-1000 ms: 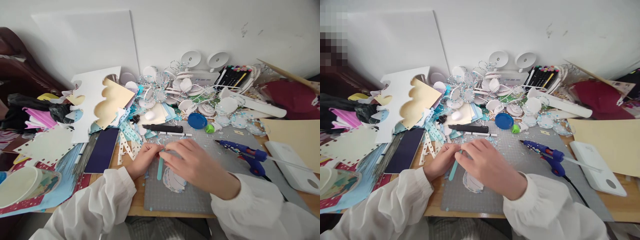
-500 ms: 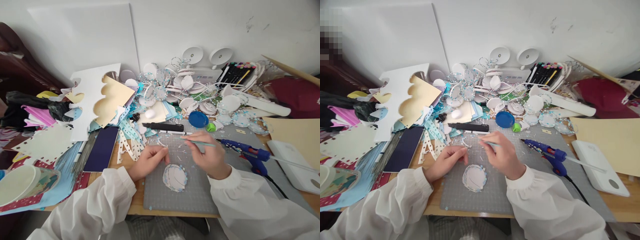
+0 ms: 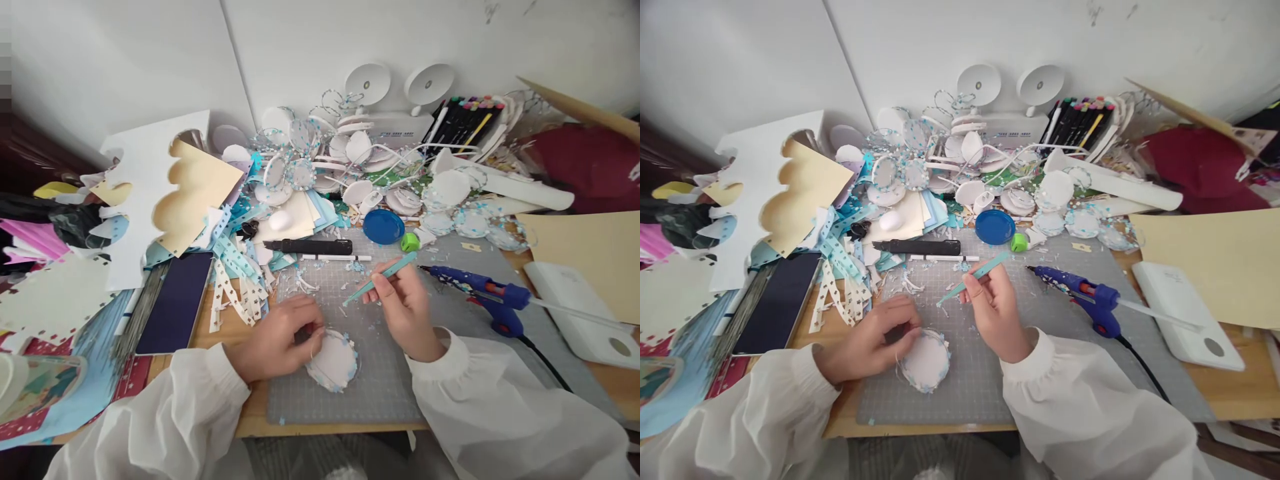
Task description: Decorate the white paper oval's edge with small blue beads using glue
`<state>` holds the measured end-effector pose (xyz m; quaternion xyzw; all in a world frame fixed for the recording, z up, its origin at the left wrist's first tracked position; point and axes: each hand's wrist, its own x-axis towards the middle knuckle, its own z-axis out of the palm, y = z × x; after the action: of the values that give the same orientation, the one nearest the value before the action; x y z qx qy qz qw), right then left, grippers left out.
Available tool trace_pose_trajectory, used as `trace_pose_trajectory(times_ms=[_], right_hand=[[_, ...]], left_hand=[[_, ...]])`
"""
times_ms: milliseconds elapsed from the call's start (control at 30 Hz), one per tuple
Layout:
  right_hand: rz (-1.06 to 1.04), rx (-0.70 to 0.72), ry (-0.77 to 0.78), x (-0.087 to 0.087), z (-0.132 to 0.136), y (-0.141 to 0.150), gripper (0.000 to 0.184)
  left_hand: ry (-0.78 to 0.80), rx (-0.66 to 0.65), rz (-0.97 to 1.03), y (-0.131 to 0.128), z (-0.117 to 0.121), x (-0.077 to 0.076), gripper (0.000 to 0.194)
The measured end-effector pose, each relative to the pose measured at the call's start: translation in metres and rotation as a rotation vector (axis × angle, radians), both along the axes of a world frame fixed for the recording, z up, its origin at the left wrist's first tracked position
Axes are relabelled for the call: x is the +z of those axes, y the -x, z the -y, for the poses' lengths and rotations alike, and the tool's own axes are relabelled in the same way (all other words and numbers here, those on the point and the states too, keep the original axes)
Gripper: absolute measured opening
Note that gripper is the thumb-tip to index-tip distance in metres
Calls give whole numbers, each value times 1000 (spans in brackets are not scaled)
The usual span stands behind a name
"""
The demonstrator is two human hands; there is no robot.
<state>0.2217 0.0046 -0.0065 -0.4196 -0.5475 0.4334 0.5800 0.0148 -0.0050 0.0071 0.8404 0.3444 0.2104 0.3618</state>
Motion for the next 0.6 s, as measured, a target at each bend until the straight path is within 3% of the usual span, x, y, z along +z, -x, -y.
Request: trace_pose_trajectory(times_ms=[233, 600], right_hand=[[19, 86, -4, 7, 12, 1, 9], [92, 144, -82, 4, 15, 3, 5]], left_hand=[[103, 12, 133, 3, 0, -2, 18], [81, -30, 178, 1, 0, -1, 18]])
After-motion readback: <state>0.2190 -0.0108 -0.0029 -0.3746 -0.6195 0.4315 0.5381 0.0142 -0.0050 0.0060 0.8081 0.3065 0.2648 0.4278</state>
